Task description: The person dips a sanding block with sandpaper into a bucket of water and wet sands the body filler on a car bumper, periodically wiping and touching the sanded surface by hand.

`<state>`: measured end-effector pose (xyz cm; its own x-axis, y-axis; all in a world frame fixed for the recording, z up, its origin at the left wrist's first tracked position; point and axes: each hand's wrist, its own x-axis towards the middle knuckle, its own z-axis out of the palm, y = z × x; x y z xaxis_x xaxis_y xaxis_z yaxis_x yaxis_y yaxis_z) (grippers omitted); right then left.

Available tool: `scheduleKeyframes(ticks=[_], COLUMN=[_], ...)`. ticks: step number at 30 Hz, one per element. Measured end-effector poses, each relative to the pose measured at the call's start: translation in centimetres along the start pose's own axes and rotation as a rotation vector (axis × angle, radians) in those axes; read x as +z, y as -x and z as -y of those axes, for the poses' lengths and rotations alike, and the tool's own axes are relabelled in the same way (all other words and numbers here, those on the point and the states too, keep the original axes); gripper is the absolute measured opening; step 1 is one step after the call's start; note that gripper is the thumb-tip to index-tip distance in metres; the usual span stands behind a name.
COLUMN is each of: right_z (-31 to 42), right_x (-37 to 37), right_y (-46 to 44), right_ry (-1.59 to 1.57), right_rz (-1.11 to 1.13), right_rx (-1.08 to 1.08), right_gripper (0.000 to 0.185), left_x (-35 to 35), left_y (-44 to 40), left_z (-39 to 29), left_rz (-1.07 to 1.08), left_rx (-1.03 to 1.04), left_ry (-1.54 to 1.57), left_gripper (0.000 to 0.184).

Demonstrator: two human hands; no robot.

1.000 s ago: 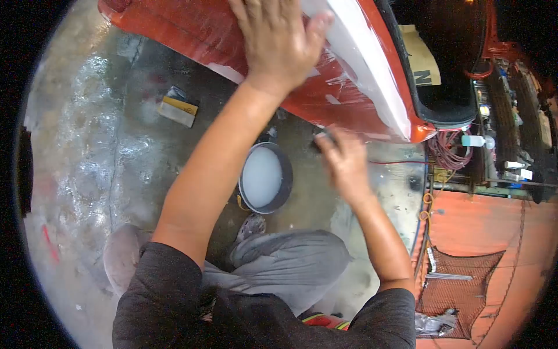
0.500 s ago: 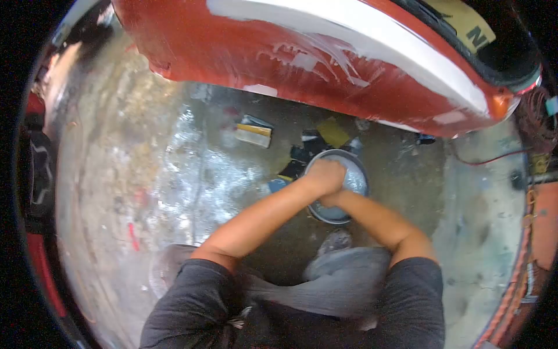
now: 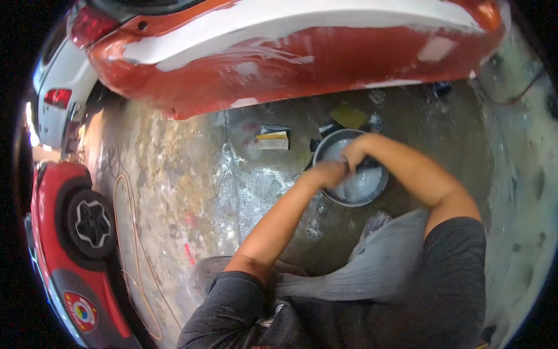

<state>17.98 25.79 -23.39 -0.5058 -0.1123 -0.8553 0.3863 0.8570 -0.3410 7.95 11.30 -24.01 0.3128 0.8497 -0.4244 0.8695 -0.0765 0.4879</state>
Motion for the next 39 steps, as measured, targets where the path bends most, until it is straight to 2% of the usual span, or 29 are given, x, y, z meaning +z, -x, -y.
scheduleKeyframes(ticks=[1,2,3,4,7,8,11,14,15,17,20,23,26,28,30,34,39], right_z=[-1.3,-2.1,-2.0,-1.3,0.3,0.8,2.2,2.7,2.5,3.1,3.5,3.9,3.9,3.8,3.8,2.2,1.3], right_x=[-0.9,-1.1,-1.8,-3.1,-5.9,-6.5,-7.0,-7.4,-7.6,-7.4,-7.2,-7.1,-7.0,-7.0,-6.9,-6.4,-6.1], right_y=[0.6,1.2,2.6,4.7,8.3,8.8,9.5,8.8,8.9,8.7,8.6,7.9,8.4,8.2,8.6,6.3,5.6], right_ry=[-0.182,-0.367,-0.450,-0.522,-0.706,-0.687,-0.975,-1.072,-1.131,-1.265,-1.357,-1.493,-1.574,-1.534,-1.535,-1.571,-1.558], right_rz=[-0.064,-0.129,-0.254,-0.380,-0.530,-0.608,-0.639,-0.722,-0.644,-0.644,-0.645,-0.654,-0.442,-0.464,-0.504,-0.656,-0.677], right_rx=[-0.142,-0.283,-0.206,-0.123,-0.205,-0.228,-0.324,-0.459,-0.439,-0.457,-0.485,-0.581,-0.706,-0.706,-0.674,-0.683,-0.580], right_gripper=[0.052,0.044,0.037,0.031,0.032,0.031,0.030,0.032,0.036,0.039,0.051,0.064,0.060,0.058,0.062,0.053,0.047], left_x=[-1.2,-2.5,-7.6,-9.1,-12.2,-12.8,-13.8,-14.1,-13.9,-13.1,-11.6,-10.7,-10.5,-10.2,-10.3,-11.1,-11.5], left_y=[0.2,0.5,3.7,4.7,6.8,7.4,8.6,9.2,9.2,9.0,8.4,7.8,7.4,7.6,7.8,8.8,9.5], left_z=[1.0,3.1,1.0,1.6,4.6,5.4,6.3,6.1,5.9,5.1,5.0,5.5,6.2,6.8,7.7,8.1,8.9], left_rz=[-0.130,-0.212,-0.229,-0.389,-0.575,-0.571,-0.573,-0.545,-0.545,-0.536,-0.489,-0.538,-0.633,-0.659,-0.638,-0.604,-0.512], left_rx=[-0.021,0.103,-0.011,-0.061,-0.129,-0.148,-0.177,-0.205,-0.176,-0.118,0.017,0.010,-0.014,-0.082,-0.033,-0.003,-0.027], left_ry=[0.069,0.011,0.152,0.292,0.429,0.509,0.769,0.824,0.945,1.191,1.248,1.317,1.330,1.256,1.337,1.432,1.444], left_gripper=[0.025,0.024,0.025,0.026,0.022,0.022,0.021,0.027,0.030,0.038,0.050,0.045,0.033,0.029,0.024,0.019,0.027])
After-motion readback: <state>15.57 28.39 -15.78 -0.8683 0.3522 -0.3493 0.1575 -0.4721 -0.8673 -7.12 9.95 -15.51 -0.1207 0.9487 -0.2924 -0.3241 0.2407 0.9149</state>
